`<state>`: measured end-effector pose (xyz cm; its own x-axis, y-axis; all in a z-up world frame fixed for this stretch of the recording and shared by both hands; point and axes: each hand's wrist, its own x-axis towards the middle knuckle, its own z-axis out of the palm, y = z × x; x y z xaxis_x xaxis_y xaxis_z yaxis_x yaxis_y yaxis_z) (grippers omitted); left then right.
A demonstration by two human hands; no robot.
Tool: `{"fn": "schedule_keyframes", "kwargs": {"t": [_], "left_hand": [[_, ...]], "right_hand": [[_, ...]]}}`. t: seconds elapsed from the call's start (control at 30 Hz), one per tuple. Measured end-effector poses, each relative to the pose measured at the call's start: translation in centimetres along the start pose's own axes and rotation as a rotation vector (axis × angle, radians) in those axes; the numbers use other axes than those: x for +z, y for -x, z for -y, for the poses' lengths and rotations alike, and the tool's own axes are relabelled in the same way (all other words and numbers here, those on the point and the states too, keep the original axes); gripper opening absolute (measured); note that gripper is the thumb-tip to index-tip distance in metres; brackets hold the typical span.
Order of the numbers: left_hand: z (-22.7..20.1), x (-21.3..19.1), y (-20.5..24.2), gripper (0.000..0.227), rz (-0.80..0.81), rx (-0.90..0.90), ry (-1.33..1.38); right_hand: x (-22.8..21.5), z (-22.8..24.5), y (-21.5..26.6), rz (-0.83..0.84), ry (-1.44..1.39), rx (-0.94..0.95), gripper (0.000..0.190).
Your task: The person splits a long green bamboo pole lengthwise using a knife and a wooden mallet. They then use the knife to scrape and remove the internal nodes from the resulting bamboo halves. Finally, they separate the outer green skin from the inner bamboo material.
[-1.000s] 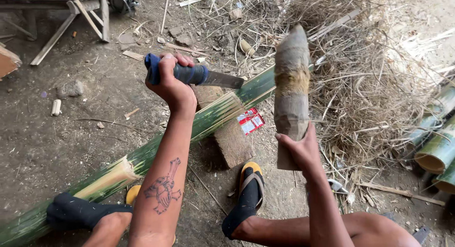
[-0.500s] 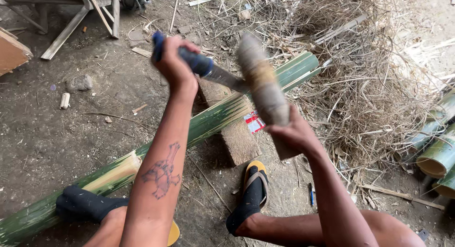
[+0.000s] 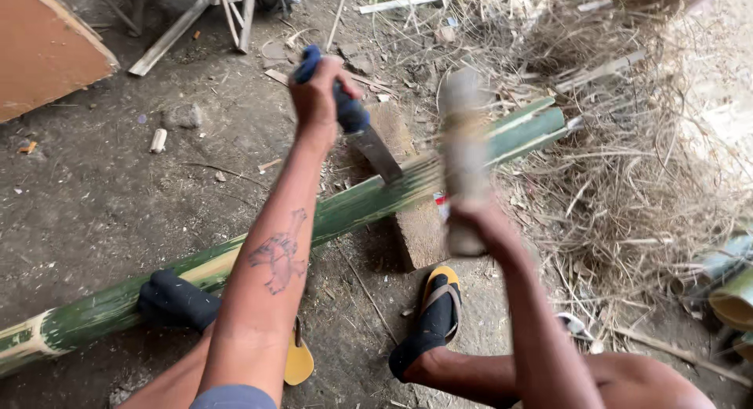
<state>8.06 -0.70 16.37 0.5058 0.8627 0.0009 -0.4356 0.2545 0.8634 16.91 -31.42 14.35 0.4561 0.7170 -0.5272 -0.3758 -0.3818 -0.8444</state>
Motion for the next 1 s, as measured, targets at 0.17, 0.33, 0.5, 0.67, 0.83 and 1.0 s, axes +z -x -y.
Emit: {"fn": "schedule_keyframes", "kwargs": {"t": [0.17, 0.33, 0.5, 0.67, 0.83, 1.0], "left_hand": [[-0.8, 1.5, 0.7, 0.024, 0.119, -0.110, -0.755], [-3.6, -2.5, 2.8, 0.020, 0.190, 0.053, -0.484], [-7.1, -8.6, 5.1, 0.019, 0.030, 0.109, -0.259], [-8.8, -14.2, 7.9, 0.024, -0.045, 0.107, 0.077], [-7.8, -13.4, 9.6, 0.026, -0.030, 0.199, -0.398], [-9.8, -17.9, 11.8, 0.018, 0.046, 0.152, -0.261]], "right_hand": [[7.8, -7.6, -1.2, 0.188, 0.211, 0.077, 0.116], [5.9, -7.1, 0.7, 0.099, 0.271, 0.173, 0.108], [1.8, -1.3, 3.3, -0.126, 0.024, -0.018, 0.084], [6.3, -1.5, 0.6, -0.232, -0.233, -0.148, 0.068], [18.1, -11.5, 0.8, 0.228, -0.103, 0.113, 0.065], [12.8, -9.2, 2.2, 0.101, 0.012, 0.068, 0.064]]}}
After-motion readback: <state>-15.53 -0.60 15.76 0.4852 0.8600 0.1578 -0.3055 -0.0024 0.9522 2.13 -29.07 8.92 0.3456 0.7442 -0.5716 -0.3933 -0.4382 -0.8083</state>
